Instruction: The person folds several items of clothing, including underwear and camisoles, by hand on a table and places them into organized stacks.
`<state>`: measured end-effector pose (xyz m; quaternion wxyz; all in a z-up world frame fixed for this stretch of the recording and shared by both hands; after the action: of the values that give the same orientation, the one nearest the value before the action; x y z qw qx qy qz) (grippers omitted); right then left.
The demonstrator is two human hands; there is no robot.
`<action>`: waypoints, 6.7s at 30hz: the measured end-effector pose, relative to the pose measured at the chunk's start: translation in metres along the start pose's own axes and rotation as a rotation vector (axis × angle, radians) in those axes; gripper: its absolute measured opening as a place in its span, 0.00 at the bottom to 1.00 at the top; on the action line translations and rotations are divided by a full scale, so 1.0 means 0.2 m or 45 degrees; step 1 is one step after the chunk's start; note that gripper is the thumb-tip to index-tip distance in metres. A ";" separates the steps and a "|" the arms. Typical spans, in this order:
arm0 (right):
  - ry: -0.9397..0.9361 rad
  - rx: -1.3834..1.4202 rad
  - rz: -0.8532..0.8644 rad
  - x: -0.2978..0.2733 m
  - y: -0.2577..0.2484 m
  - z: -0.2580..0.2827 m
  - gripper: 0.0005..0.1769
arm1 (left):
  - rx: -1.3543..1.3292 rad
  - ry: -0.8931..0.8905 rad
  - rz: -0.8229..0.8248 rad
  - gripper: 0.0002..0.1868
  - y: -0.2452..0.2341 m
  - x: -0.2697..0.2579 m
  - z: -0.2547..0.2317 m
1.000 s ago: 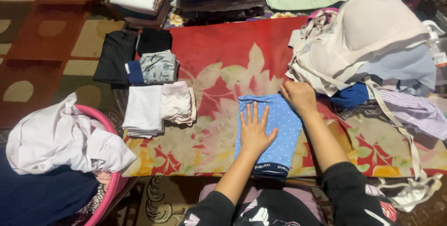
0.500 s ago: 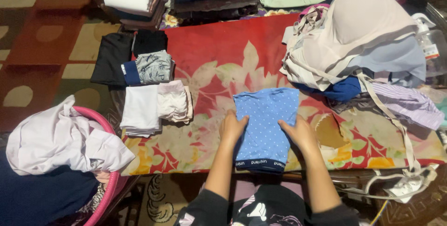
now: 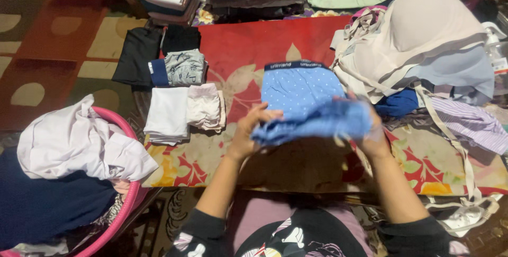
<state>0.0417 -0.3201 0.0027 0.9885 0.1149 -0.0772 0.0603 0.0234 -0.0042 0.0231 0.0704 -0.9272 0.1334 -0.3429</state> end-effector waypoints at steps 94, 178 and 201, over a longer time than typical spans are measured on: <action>-0.137 -1.925 -0.078 -0.71 0.20 -0.10 0.29 | 0.755 -0.466 -0.121 0.20 0.25 -0.57 0.05; 0.477 -1.725 -0.561 0.30 -0.03 -0.50 0.29 | 0.567 -0.877 -0.588 0.21 0.14 -0.03 0.82; -0.298 -1.725 -0.079 0.62 0.21 -0.53 0.16 | 0.748 -0.776 -0.286 0.24 0.12 -0.20 0.45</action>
<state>0.1730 -0.2420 -0.0700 0.8287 -0.5206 -0.2010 -0.0424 0.0486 -0.0106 -0.0759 0.3294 -0.9354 -0.0983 -0.0824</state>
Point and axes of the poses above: each hand's wrist, its own x-axis towards the middle knuckle, its own y-axis out of the palm, z = x × y, the point moved 4 cm from there along x, towards the middle knuckle
